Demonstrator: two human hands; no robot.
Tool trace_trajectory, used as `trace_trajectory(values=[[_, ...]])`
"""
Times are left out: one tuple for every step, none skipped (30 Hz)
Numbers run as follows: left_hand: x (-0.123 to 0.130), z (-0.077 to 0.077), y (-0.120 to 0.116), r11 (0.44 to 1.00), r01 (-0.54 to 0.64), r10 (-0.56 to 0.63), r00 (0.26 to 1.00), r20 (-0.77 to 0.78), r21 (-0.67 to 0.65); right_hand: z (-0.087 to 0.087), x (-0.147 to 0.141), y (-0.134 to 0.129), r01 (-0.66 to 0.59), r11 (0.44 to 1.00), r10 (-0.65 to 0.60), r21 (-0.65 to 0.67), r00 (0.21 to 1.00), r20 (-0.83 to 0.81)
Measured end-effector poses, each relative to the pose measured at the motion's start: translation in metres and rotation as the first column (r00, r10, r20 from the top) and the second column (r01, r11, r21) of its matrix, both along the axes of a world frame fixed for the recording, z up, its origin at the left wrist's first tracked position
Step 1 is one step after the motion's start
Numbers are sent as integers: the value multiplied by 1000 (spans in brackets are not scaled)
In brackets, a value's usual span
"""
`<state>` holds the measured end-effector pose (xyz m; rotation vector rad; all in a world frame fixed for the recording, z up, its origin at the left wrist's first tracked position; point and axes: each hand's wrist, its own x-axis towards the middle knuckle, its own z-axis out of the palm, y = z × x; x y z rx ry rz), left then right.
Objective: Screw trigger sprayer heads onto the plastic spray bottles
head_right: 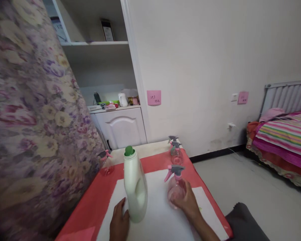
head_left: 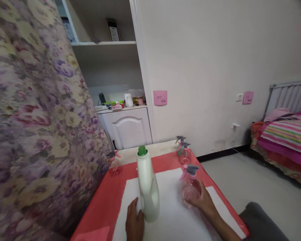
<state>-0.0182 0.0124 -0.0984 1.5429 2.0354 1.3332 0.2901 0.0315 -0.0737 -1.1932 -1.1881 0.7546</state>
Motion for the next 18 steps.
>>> trace_trajectory(values=[[1,1,-1,1000,2,-2,1000,-2,12,-6,-10,-15,-15,1000,15,3,1000,-22],[1,1,-2,1000,3,-3,1000,-1,23,-12,-20,-28,-27,1000,27,-4,999,-27],[1,2,-3,999,3,-3,1000,7,34,-18,-30,-39,-38,999,38,-10,999,-24],[2,2,-4,999,4,-5,1000,19,45,-23,-39,-48,-52,998,52,-23,999,-18],[2,3,-5,998,5,-7,999,34,55,-28,-46,-56,-67,997,67,-35,998,-4],[1,3,-6,998,6,-10,999,47,64,-31,-53,-62,-75,996,76,-43,997,18],[1,4,-6,997,8,-12,998,59,71,-32,-58,-67,-73,996,75,-44,996,43],[1,4,-7,997,9,-14,998,68,76,-33,-63,-71,-63,997,65,-39,996,68],[1,5,-7,997,10,-16,997,75,80,-33,-66,-74,-45,999,48,-28,995,92],[1,5,-7,997,8,-15,997,82,82,-32,-69,-76,-27,1000,28,-13,993,111],[1,6,-7,996,5,-13,996,92,84,-31,-72,-78,-12,1000,11,3,992,123],[0,6,-6,996,1,-11,994,105,87,-31,-73,-79,-5,1000,3,16,991,132],[0,7,-6,996,-3,-8,993,120,89,-31,-74,-80,-5,1000,2,23,990,138],[-1,8,-6,996,-8,-5,991,137,90,-31,-74,-80,-9,1000,6,27,990,142],[-1,9,-6,996,-12,-2,988,156,92,-32,-74,-80,-19,999,14,27,989,144],[-1,10,-8,995,-18,1,985,174,94,-33,-73,-80,-31,999,27,27,989,144],[0,11,-11,995,-25,7,982,190,95,-33,-72,-80,-46,999,42,27,989,142],[1,12,-15,995,-31,10,978,208,95,-34,-71,-79,-64,998,59,30,989,138]])
